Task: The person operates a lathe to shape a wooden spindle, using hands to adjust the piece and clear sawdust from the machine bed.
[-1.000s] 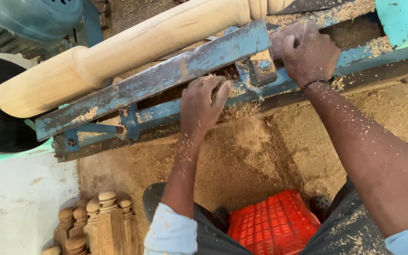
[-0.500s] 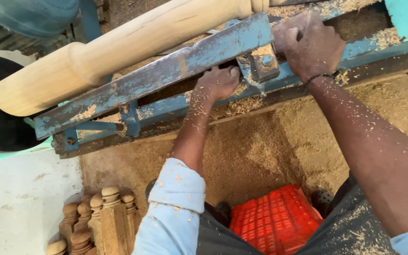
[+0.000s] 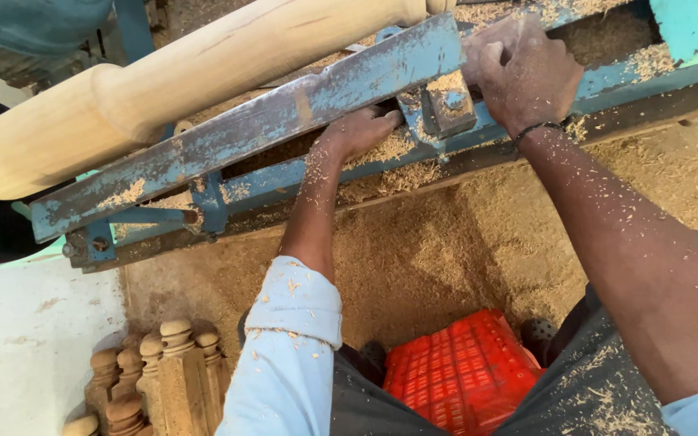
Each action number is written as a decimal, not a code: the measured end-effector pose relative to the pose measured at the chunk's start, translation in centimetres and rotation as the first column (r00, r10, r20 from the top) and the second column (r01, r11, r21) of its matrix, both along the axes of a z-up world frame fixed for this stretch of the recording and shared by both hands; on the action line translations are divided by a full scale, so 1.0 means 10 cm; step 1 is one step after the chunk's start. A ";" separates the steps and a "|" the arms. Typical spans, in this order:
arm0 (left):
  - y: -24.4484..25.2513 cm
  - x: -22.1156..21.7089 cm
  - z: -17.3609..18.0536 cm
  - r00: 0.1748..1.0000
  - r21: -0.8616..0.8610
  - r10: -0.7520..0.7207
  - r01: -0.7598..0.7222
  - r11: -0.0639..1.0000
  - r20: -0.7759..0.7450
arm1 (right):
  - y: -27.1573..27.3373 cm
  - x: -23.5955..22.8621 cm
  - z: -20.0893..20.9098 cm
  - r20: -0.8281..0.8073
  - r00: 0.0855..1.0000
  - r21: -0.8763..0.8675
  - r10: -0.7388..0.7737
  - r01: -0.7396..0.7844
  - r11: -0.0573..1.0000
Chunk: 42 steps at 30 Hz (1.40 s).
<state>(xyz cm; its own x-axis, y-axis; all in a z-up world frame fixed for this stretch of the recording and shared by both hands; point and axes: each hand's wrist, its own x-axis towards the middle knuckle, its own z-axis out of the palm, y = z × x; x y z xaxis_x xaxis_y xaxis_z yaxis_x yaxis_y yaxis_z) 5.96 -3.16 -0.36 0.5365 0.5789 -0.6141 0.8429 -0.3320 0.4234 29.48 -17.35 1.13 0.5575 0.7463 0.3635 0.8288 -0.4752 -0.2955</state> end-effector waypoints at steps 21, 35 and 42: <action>-0.64 -0.18 0.31 0.189 -0.133 0.317 -0.630 0.765 0.929 | -0.02 -0.06 0.26 -0.273 0.962 -0.061 -0.028 0.011 0.998; -1.16 -0.83 0.75 0.842 0.596 0.081 -0.442 0.670 0.534 | -0.05 -0.07 0.32 -0.164 0.986 -0.042 -0.034 0.028 0.999; -1.24 -0.45 0.40 0.898 0.681 -0.174 -0.168 0.712 0.404 | -0.04 -0.07 0.29 -0.180 0.984 -0.037 -0.019 0.013 0.999</action>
<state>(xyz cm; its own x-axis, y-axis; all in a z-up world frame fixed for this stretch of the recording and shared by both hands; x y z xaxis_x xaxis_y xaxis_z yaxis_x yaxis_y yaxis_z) 1.49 -15.58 3.65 0.6341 0.7362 0.2363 0.6406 -0.6714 0.3726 28.81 -17.78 4.00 0.6235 0.7473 0.2296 0.7557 -0.5009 -0.4219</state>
